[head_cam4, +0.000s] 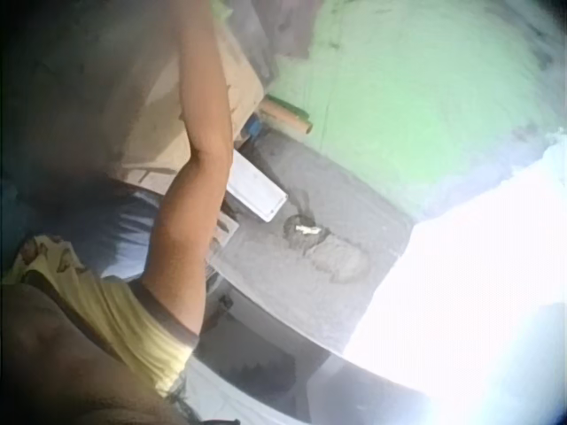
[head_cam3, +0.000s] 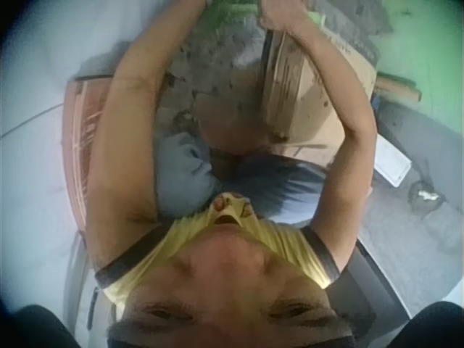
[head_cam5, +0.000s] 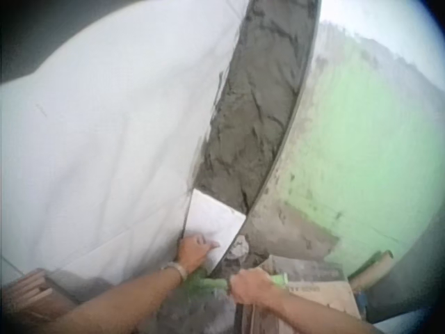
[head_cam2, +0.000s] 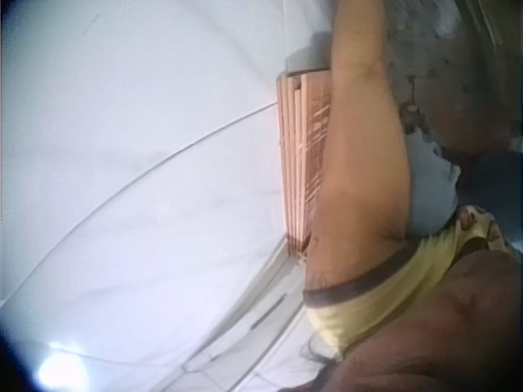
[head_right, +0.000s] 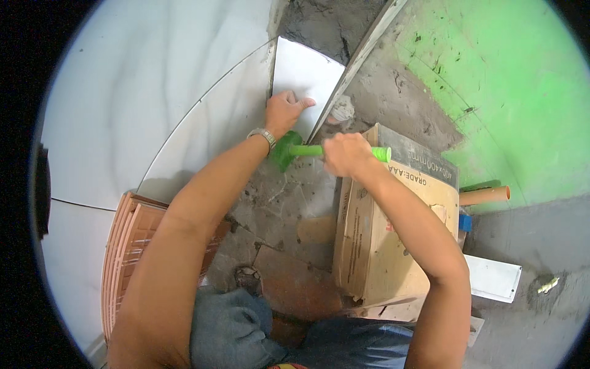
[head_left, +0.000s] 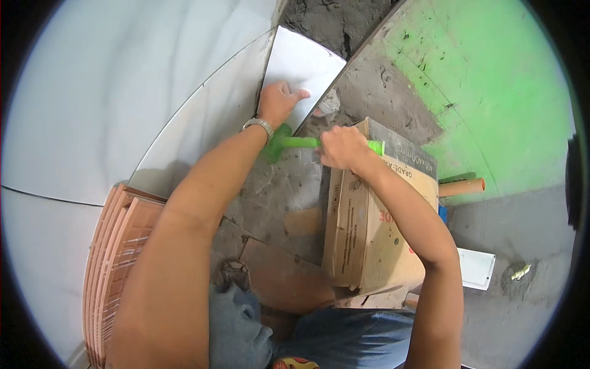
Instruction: The person applies mortar to the back of a tile with a trowel and then presses it onto a wall. They use a rubber mallet to tap the tile into position and check the alignment with a spirit level.
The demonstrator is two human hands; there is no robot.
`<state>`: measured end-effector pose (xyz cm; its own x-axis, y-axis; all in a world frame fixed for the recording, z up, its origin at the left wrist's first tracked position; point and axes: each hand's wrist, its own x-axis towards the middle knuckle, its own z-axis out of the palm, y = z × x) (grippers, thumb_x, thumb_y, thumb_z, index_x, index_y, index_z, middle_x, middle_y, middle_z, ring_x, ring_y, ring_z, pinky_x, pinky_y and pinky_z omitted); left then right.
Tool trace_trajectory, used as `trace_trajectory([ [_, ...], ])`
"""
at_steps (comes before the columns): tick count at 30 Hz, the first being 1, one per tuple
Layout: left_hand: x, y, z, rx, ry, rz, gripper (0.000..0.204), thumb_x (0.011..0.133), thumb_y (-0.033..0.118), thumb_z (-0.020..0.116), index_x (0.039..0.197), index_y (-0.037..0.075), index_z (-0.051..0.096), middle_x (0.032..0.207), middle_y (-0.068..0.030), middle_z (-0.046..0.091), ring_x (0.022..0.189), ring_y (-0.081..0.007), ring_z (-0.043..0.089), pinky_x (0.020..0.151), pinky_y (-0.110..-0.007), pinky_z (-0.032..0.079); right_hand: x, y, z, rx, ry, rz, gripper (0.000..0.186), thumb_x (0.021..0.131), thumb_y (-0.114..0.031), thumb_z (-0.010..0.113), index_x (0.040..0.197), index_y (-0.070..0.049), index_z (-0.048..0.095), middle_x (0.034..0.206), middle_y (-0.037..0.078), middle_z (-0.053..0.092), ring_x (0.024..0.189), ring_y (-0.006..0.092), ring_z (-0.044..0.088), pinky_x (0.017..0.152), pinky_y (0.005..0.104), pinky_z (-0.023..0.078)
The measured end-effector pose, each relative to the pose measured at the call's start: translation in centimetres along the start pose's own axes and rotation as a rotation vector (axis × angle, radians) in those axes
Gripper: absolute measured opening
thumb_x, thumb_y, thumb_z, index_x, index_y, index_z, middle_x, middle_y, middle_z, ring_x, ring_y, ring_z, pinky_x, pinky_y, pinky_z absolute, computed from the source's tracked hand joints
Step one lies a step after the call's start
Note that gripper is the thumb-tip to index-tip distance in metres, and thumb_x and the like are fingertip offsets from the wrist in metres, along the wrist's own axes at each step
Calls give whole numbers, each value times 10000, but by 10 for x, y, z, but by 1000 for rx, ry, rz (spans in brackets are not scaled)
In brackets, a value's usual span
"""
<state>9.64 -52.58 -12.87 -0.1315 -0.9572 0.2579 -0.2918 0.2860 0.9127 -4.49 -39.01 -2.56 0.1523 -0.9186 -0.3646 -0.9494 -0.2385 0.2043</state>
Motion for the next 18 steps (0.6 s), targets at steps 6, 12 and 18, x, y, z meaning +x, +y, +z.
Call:
trace_trajectory([
  [6,0,-41,-7,103,-21,11,569,763,502,850,652,10,587,619,-143,576,566,-273,490,577,-442,432,-47,14,-32,-10,61,-34,329,876,-334,669,972,-26,731,889,201,738,869,385,730,790,490,569],
  [12,10,-132,30,251,74,-1,459,781,421,806,669,24,606,670,-202,590,589,-348,528,591,-475,427,-77,24,-81,31,278,-29,364,919,-383,653,970,-25,698,775,219,701,793,410,704,739,509,555],
  [18,-8,-121,55,-10,71,118,348,786,259,781,663,26,553,662,-196,575,584,-324,541,569,-462,419,-65,51,-78,-17,320,37,348,926,-380,645,938,-34,675,722,219,681,711,421,690,676,517,554],
])
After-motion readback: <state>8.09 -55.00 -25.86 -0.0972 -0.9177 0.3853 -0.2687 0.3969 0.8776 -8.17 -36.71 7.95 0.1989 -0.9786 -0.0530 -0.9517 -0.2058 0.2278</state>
